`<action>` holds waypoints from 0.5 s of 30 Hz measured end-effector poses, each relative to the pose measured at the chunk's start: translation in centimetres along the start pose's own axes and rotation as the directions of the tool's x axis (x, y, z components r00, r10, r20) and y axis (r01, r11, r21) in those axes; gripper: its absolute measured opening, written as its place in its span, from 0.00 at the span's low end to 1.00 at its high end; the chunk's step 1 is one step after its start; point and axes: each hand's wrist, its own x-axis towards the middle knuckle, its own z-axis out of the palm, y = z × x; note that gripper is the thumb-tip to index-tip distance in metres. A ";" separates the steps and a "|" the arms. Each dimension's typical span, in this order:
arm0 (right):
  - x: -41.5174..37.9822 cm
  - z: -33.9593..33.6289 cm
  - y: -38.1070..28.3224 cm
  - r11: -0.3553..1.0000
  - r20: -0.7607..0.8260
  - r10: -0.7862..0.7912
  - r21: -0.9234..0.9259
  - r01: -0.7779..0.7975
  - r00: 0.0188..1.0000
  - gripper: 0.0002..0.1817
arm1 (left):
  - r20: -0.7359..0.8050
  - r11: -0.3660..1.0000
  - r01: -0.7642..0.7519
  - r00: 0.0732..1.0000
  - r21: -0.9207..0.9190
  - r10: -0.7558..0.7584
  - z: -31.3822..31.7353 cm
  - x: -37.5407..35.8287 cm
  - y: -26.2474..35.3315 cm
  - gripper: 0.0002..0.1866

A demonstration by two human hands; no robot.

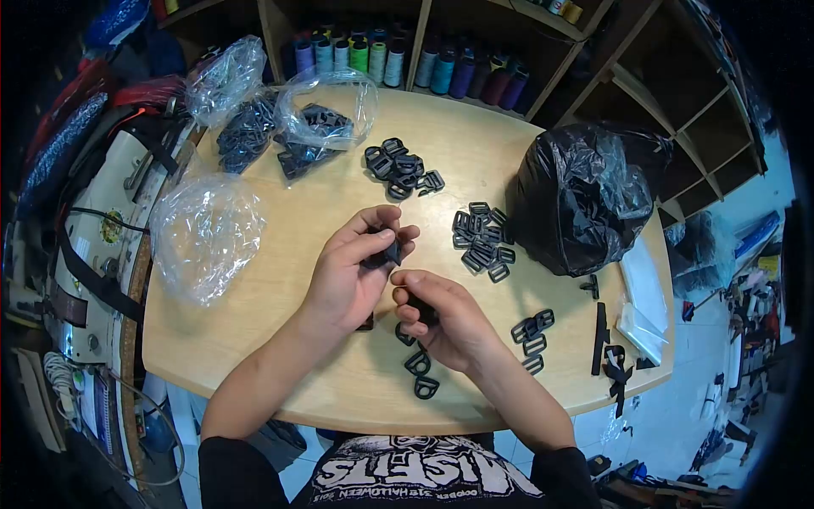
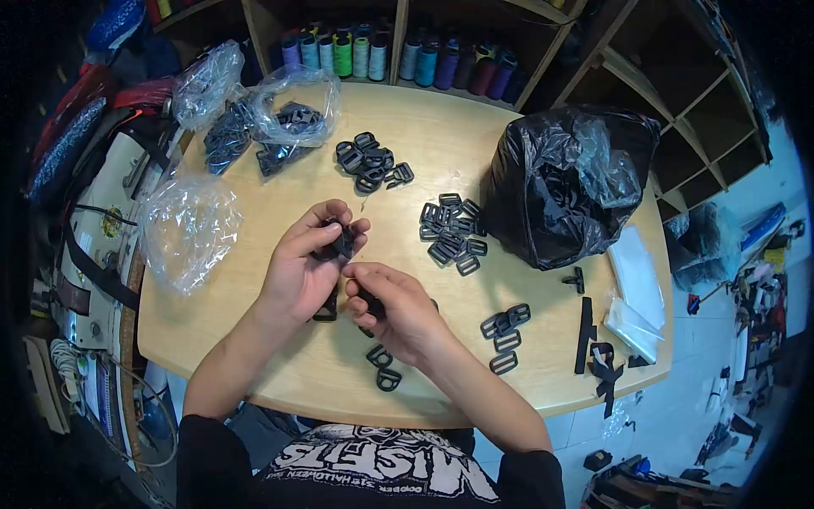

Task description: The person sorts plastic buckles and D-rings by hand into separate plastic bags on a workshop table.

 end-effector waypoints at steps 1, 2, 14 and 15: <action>0.3 0.4 0.3 1.000 0.000 -0.003 0.003 0.003 1.000 0.13 | -0.006 1.000 0.008 1.000 0.000 -0.008 0.4 -0.3 0.1 0.13; 0.5 0.8 0.5 0.999 -0.026 -0.009 0.047 0.010 1.000 0.14 | -0.013 1.000 0.016 1.000 0.000 -0.016 0.6 -0.4 0.2 0.10; 2.1 4.5 0.9 0.956 -0.106 -0.274 -0.136 0.259 0.956 0.12 | 0.065 0.910 -0.304 0.952 0.280 0.298 1.2 -0.6 0.4 0.06; 2.4 4.3 0.9 0.956 -0.091 -0.275 -0.134 0.262 0.957 0.12 | 0.071 0.911 -0.301 0.953 0.283 0.293 1.4 -0.7 0.4 0.06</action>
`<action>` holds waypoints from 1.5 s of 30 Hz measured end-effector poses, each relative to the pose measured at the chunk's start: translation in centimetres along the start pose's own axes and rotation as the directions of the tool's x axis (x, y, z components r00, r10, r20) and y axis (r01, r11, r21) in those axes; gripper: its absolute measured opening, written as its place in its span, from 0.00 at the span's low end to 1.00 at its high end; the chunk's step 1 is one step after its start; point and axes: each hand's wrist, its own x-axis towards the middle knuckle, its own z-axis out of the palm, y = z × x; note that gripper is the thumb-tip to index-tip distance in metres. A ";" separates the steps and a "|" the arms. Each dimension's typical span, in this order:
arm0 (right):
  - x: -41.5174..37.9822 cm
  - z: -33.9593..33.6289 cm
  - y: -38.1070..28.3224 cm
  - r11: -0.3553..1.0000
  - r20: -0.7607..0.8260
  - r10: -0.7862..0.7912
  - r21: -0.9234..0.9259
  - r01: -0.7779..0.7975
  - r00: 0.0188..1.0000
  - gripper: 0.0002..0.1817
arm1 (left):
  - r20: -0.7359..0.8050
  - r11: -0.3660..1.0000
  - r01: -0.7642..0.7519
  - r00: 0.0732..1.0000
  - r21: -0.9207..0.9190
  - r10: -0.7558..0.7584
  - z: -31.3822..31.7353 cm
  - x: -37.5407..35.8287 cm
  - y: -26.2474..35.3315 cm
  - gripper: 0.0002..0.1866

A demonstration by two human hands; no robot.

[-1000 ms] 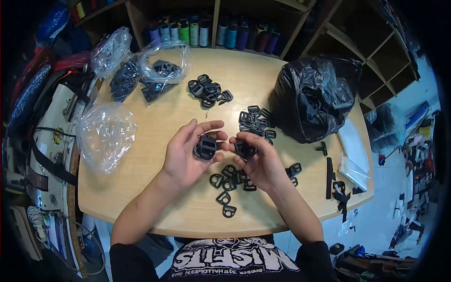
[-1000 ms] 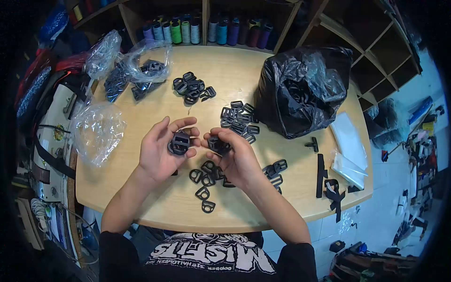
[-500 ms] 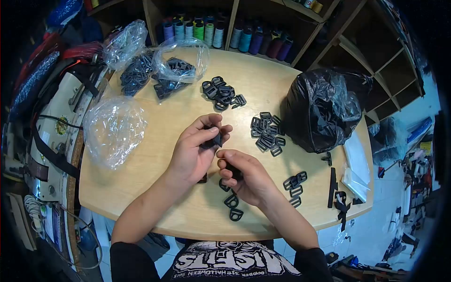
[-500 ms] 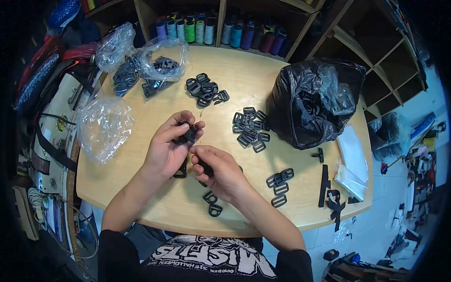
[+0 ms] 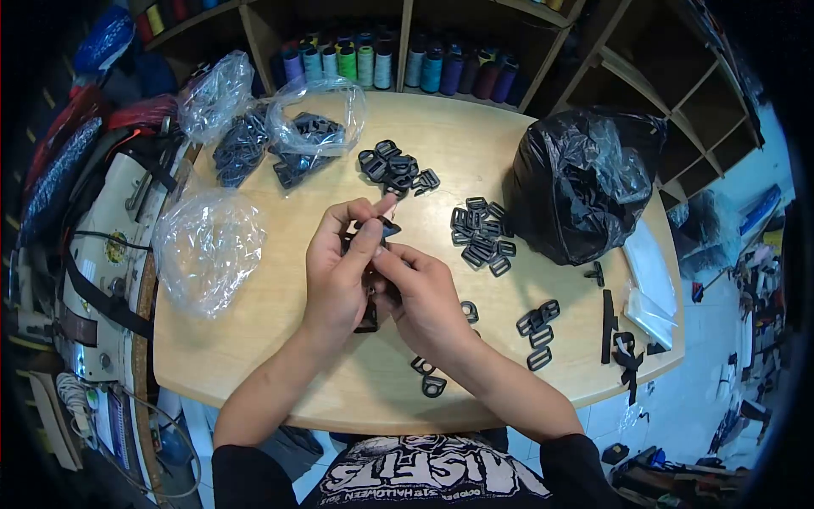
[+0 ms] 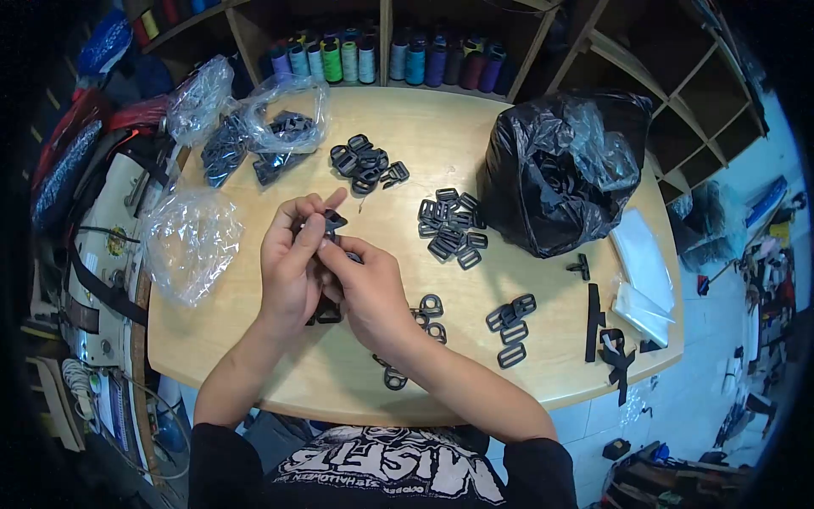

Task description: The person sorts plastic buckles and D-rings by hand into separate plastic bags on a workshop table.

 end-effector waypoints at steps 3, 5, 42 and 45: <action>0.9 0.1 0.3 1.000 0.009 -0.007 -0.009 0.007 1.000 0.11 | -0.059 0.997 -0.060 0.996 0.057 0.063 0.3 -0.2 -0.1 0.06; 1.0 0.0 0.4 1.000 -0.003 -0.002 -0.022 0.002 1.000 0.10 | -0.070 0.994 -0.078 0.994 0.079 0.084 0.1 -0.2 -0.5 0.06; -4.6 -8.7 -3.9 0.875 -0.094 0.248 -0.405 -0.265 0.964 0.16 | -0.061 0.842 0.225 0.972 0.490 -0.225 -1.0 -0.9 2.8 0.16; -4.4 -8.5 -1.7 0.898 -0.046 0.161 -0.408 -0.166 0.986 0.14 | -0.005 0.833 0.180 0.978 0.524 -0.209 -1.1 -0.5 1.9 0.15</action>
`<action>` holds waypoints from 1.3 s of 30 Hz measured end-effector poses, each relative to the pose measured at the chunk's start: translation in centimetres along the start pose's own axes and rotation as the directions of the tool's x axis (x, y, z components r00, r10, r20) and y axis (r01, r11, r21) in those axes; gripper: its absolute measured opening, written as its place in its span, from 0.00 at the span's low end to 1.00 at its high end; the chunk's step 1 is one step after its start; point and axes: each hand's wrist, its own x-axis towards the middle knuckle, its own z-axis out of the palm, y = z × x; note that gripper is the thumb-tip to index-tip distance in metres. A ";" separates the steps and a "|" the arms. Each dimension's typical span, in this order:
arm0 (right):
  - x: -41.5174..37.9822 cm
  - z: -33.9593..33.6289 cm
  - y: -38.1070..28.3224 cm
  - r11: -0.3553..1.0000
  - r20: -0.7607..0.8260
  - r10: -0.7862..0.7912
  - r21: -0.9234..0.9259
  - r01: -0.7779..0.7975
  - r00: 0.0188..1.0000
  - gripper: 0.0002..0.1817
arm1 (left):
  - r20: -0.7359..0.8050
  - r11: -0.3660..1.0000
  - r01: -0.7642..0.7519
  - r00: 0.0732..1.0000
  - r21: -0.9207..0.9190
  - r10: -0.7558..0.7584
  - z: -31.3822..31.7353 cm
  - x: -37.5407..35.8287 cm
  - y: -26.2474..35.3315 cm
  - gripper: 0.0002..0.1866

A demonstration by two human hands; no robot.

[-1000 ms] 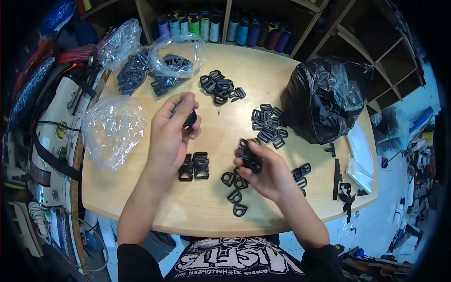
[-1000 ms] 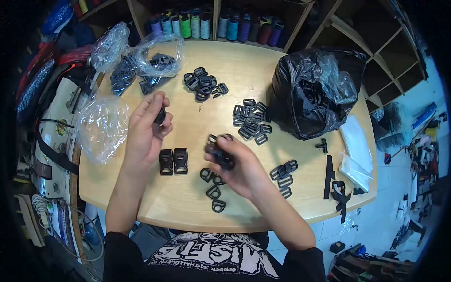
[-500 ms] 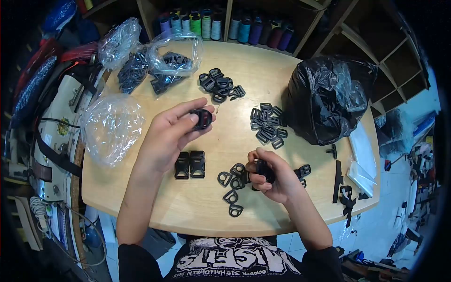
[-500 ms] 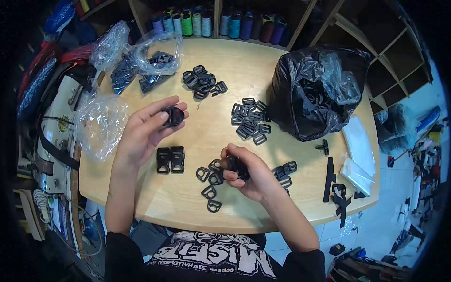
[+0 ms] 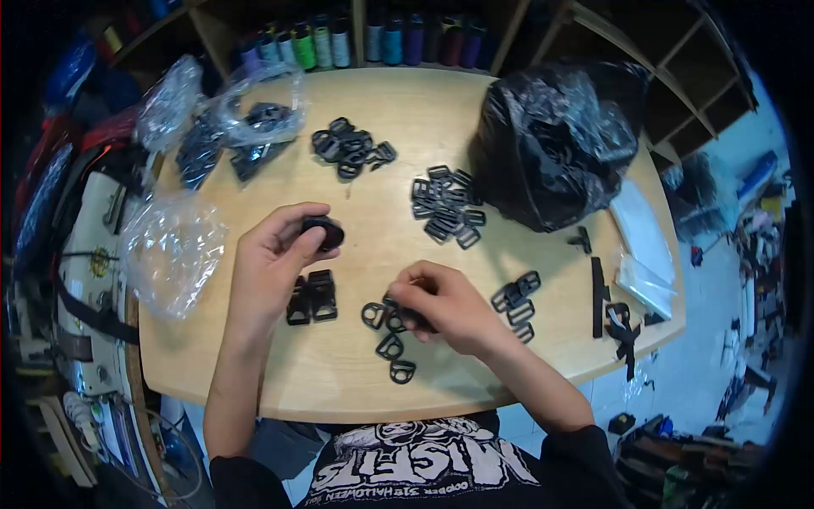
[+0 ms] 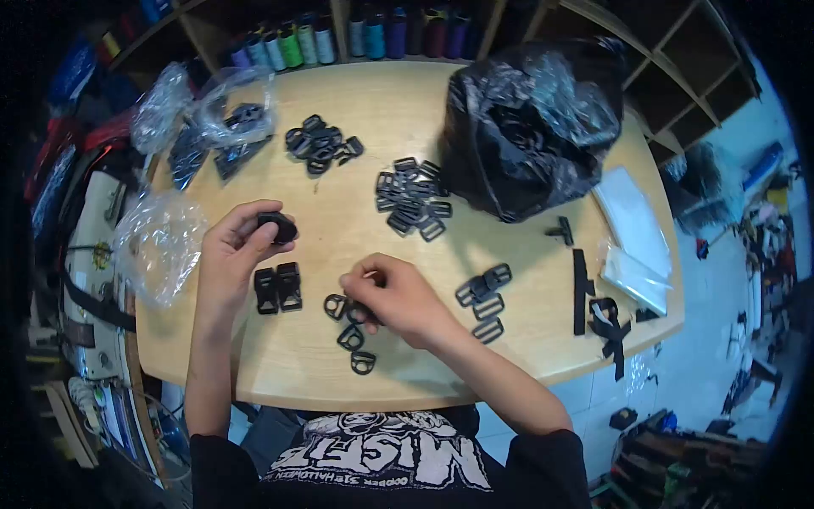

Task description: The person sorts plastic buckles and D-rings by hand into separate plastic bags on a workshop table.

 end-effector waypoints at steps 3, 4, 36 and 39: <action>-0.6 0.8 -0.6 0.997 0.042 0.011 0.071 -0.014 0.999 0.12 | 0.022 0.999 -0.039 0.999 0.026 0.039 0.3 0.5 -0.4 0.15; -0.8 1.0 -0.7 0.993 0.020 -0.070 -0.098 0.071 0.997 0.11 | 0.019 0.997 -0.039 0.999 0.061 0.038 0.3 0.6 -0.6 0.14; 6.7 -3.1 -6.2 0.131 0.176 -0.786 -0.889 0.438 0.593 0.09 | 0.420 0.258 -0.547 0.807 0.796 0.416 -2.7 14.2 -3.5 0.22; 12.3 -4.8 -8.4 0.053 0.209 -0.739 -0.930 0.364 0.640 0.11 | 0.375 0.294 -0.512 0.829 0.807 0.416 -2.7 13.8 -3.2 0.22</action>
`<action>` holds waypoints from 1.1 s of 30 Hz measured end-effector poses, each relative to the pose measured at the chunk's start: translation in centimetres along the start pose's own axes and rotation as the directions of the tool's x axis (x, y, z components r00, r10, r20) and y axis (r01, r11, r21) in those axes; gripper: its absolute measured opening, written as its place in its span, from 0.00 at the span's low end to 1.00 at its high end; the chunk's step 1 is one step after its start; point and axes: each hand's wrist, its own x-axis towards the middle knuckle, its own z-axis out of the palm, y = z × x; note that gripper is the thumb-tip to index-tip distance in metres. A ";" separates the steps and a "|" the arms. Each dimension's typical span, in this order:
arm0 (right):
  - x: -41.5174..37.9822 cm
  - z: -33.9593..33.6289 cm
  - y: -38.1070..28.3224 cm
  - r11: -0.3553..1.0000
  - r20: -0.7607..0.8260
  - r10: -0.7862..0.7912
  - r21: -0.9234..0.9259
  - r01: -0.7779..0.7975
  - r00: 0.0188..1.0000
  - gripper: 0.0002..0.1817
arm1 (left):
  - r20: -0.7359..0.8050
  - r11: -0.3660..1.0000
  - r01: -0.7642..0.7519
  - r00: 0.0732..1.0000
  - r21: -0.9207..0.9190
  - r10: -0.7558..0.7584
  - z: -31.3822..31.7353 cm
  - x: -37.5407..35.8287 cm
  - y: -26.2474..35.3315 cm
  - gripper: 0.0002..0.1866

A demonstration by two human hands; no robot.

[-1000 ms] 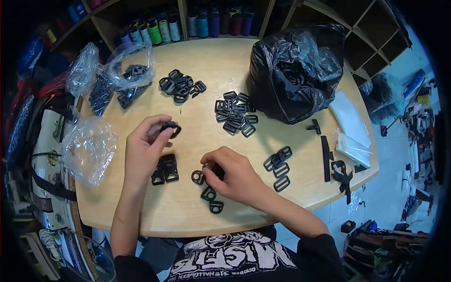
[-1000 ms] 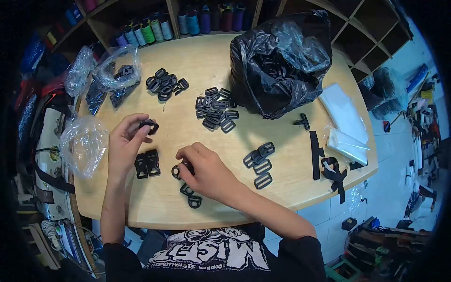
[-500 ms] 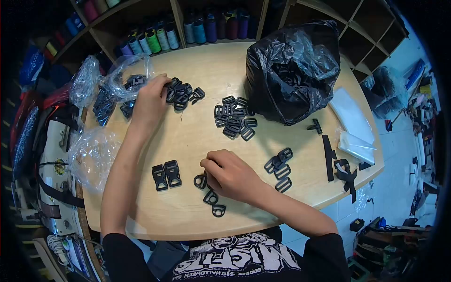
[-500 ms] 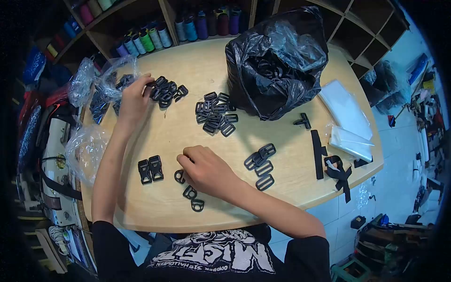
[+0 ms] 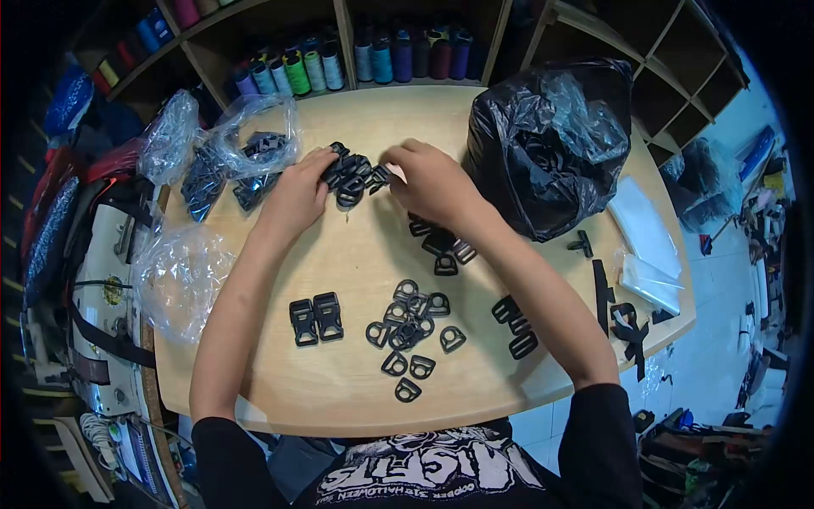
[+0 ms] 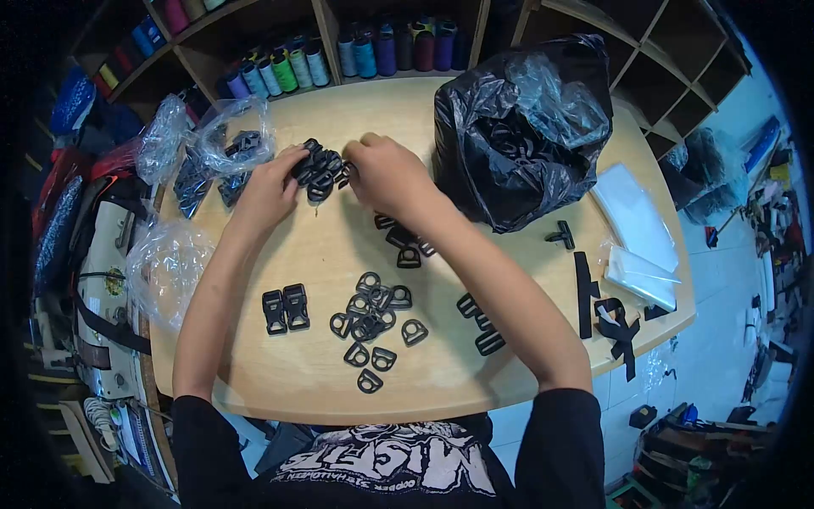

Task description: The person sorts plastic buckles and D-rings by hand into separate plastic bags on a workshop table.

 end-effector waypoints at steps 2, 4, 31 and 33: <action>2.0 1.7 1.8 0.996 0.039 -0.086 0.001 0.086 0.996 0.14 | -0.011 1.000 0.011 1.000 0.002 -0.011 -0.3 -0.4 0.2 0.22; 3.4 2.2 2.4 0.991 0.158 -0.050 -0.115 0.069 0.986 0.16 | -0.012 1.000 0.022 1.000 -0.015 -0.022 -0.3 -1.1 0.9 0.22; -7.7 -16.0 -3.4 0.920 -0.646 0.183 0.378 0.103 0.741 0.07 | -0.211 0.995 0.015 0.977 -0.094 -0.034 -2.3 -3.6 4.2 0.17; -9.4 -17.3 -4.2 0.900 -0.679 0.191 0.409 0.150 0.709 0.07 | -0.209 0.995 0.012 0.977 -0.100 -0.033 -2.3 -3.4 4.3 0.17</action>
